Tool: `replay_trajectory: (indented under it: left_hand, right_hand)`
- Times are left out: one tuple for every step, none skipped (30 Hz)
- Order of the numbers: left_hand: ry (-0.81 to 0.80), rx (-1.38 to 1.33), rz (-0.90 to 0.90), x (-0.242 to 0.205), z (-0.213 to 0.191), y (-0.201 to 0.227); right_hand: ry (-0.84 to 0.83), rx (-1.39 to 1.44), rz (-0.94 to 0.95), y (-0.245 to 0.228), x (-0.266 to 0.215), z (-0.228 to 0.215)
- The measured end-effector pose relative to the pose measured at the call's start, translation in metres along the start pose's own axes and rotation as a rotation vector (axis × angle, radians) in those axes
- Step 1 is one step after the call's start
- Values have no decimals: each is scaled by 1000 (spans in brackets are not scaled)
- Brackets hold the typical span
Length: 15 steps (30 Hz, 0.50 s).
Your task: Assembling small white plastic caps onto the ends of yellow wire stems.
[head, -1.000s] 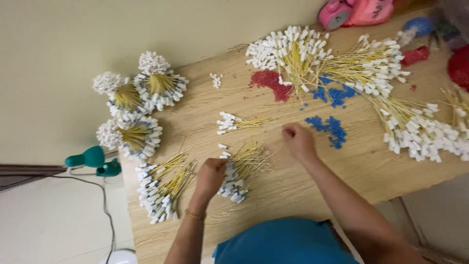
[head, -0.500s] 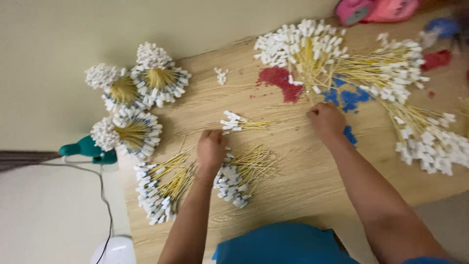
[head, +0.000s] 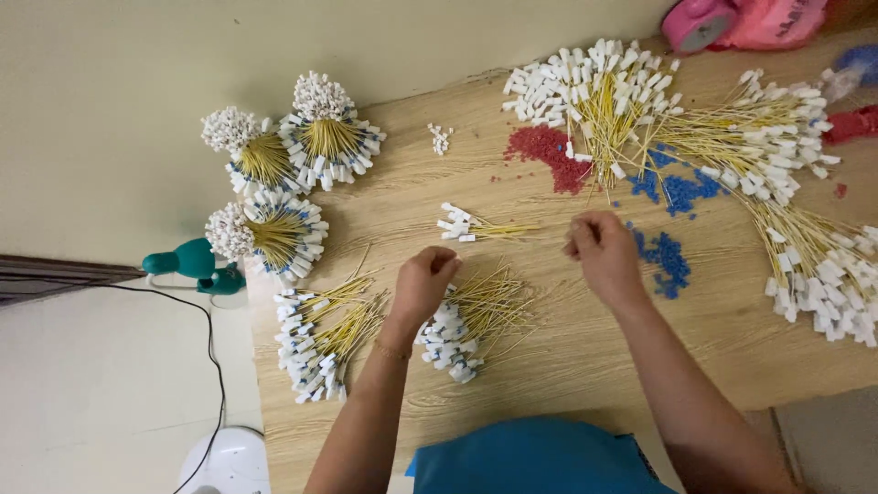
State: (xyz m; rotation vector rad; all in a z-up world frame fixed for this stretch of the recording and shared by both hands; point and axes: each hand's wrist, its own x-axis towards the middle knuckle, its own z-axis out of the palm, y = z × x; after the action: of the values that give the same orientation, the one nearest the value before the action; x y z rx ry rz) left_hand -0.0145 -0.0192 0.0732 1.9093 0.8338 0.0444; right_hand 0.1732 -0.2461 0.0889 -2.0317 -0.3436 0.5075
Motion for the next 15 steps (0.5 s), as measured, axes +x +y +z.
replay_trajectory:
  left_hand:
    - [0,4,5,-9,2,1]
    - [-47,-248,-74,-18,5,3]
    - [-96,-500,-154,-27,8,4]
    - [-98,-499,-149,-33,13,1]
    - [-123,-696,-173,-38,18,-2]
    - [-148,-895,-194,-43,22,-5]
    - [-151,-893,-187,-47,24,-1]
    - [-144,-914,-168,-52,27,3]
    - [-136,-935,-148,-56,29,7]
    - [-136,-935,-141,-61,27,16]
    - [-130,-864,-115,-66,26,26]
    - [-122,-792,-89,-71,24,35]
    - [-121,-791,-81,-75,23,41]
    - [-92,-758,-37,-79,22,47]
    - [-64,-725,7,-82,21,53]
  right_hand:
    - [4,5,-2,-2,-10,8]
    - [-43,104,24,-4,-20,16]
    - [-91,204,50,-5,-30,24]
    - [-85,205,47,-9,-39,29]
    - [-142,236,22,-12,-48,34]
    - [-198,267,-6,-16,-57,39]
    - [-192,268,-12,-23,-64,41]
    - [-244,303,-35,-29,-71,43]
    - [-295,337,-59,-36,-77,45]
    - [-293,337,-65,-43,-82,45]
    - [-317,367,-81,-51,-87,45]
    - [-341,399,-98,-58,-92,45]
    - [-340,400,-106,-59,-94,44]
    - [-352,425,-120,-61,-96,43]
    - [-365,450,-134,-63,-97,42]
